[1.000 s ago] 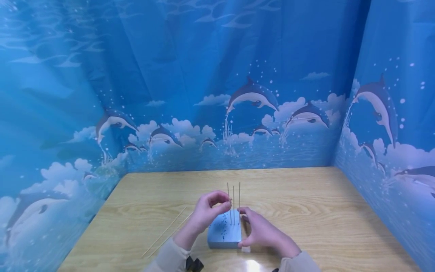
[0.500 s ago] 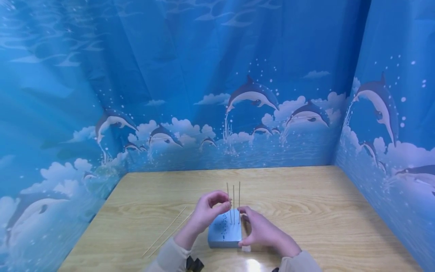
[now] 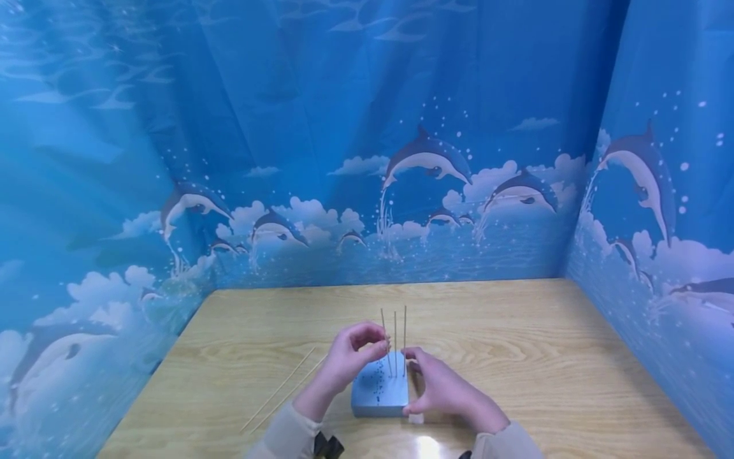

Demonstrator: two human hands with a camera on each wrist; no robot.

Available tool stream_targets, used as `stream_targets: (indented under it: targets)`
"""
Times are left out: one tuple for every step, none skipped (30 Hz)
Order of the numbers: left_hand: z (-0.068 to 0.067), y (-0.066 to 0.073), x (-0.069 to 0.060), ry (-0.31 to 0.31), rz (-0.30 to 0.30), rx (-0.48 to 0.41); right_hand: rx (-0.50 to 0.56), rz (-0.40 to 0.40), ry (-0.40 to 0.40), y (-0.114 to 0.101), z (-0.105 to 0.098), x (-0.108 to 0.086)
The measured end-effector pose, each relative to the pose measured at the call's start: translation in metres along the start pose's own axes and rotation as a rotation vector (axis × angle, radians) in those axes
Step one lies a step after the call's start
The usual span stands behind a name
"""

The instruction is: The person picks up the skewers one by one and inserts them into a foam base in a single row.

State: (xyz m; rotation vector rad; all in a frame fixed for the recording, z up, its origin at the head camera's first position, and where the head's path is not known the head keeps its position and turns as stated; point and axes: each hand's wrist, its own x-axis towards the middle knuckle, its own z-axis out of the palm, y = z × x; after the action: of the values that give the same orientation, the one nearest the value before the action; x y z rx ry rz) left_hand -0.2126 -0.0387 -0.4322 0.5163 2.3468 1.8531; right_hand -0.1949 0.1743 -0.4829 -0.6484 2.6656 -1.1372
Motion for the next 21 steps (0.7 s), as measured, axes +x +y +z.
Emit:
stream_targets:
  targets:
    - [-0.0002, 0.0, 0.0003, 0.0, -0.003, 0.0, 0.0, -0.004, 0.001, 0.0, 0.0, 0.0001]
    - [-0.0003, -0.0001, 0.0007, -0.001, -0.004, 0.001, -0.002, -0.006, 0.002, 0.0003, 0.0002, 0.0003]
    - [-0.0003, -0.0003, 0.0009, -0.003, -0.004, -0.001, -0.004, -0.008, 0.003, 0.0006, 0.0004, 0.0005]
    - [-0.0004, -0.0004, 0.0012, -0.005, -0.003, -0.002, -0.006, -0.011, 0.003, 0.0008, 0.0006, 0.0007]
    - [-0.0005, -0.0008, 0.0016, -0.008, -0.003, -0.002, -0.007, -0.011, 0.002, 0.0012, 0.0009, 0.0008]
    - [-0.0006, -0.0013, 0.002, -0.012, -0.002, -0.001, -0.005, -0.014, 0.004, 0.0011, 0.0009, 0.0009]
    - [-0.0005, -0.0016, 0.0022, -0.016, 0.0, 0.001, -0.006, -0.014, 0.004, 0.0012, 0.001, 0.0009]
    - [-0.0004, -0.0021, 0.0026, -0.02, 0.001, 0.002, -0.009, -0.012, 0.003, 0.0014, 0.0011, 0.0009]
    - [-0.0004, -0.0025, 0.0028, -0.023, 0.002, 0.003, -0.009, -0.012, 0.002, 0.0013, 0.0009, 0.0008]
    - [-0.0005, -0.0028, 0.0031, -0.023, -0.004, 0.005, -0.007, -0.01, 0.002, 0.0013, 0.001, 0.0007]
    - [-0.0005, -0.0032, 0.0033, -0.022, -0.01, 0.007, -0.006, -0.008, 0.004, 0.0013, 0.0011, 0.0007]
    - [-0.0005, -0.0037, 0.0034, -0.02, -0.014, 0.008, -0.006, -0.006, 0.005, 0.0014, 0.0011, 0.0007]
    - [-0.0006, -0.0041, 0.0035, -0.017, -0.02, 0.008, -0.007, -0.004, 0.004, 0.0015, 0.0012, 0.0008]
    - [-0.0007, -0.0046, 0.0036, -0.015, -0.021, 0.006, -0.005, -0.003, 0.005, 0.0014, 0.0011, 0.0008]
    - [-0.0008, -0.0048, 0.0036, -0.015, -0.024, 0.005, -0.003, -0.003, 0.006, 0.0013, 0.001, 0.0009]
    - [-0.0008, -0.0051, 0.0036, -0.014, -0.025, 0.005, -0.003, -0.003, 0.006, 0.0013, 0.0011, 0.0009]
    - [-0.001, -0.0052, 0.0035, -0.014, -0.023, 0.004, -0.003, -0.003, 0.006, 0.0012, 0.0011, 0.0009]
    - [-0.0011, -0.0052, 0.0034, -0.014, -0.025, 0.003, -0.002, -0.003, 0.006, 0.0011, 0.0011, 0.0008]
    - [-0.0012, -0.0052, 0.0035, -0.014, -0.03, -0.001, 0.0, -0.002, 0.006, 0.0009, 0.0011, 0.0006]
    - [-0.0014, -0.0054, 0.0035, -0.014, -0.037, -0.007, 0.003, -0.002, 0.007, 0.0007, 0.0011, 0.0005]
    - [-0.0015, -0.0052, 0.0038, -0.013, -0.046, -0.012, 0.005, 0.0, 0.007, 0.0006, 0.001, 0.0006]
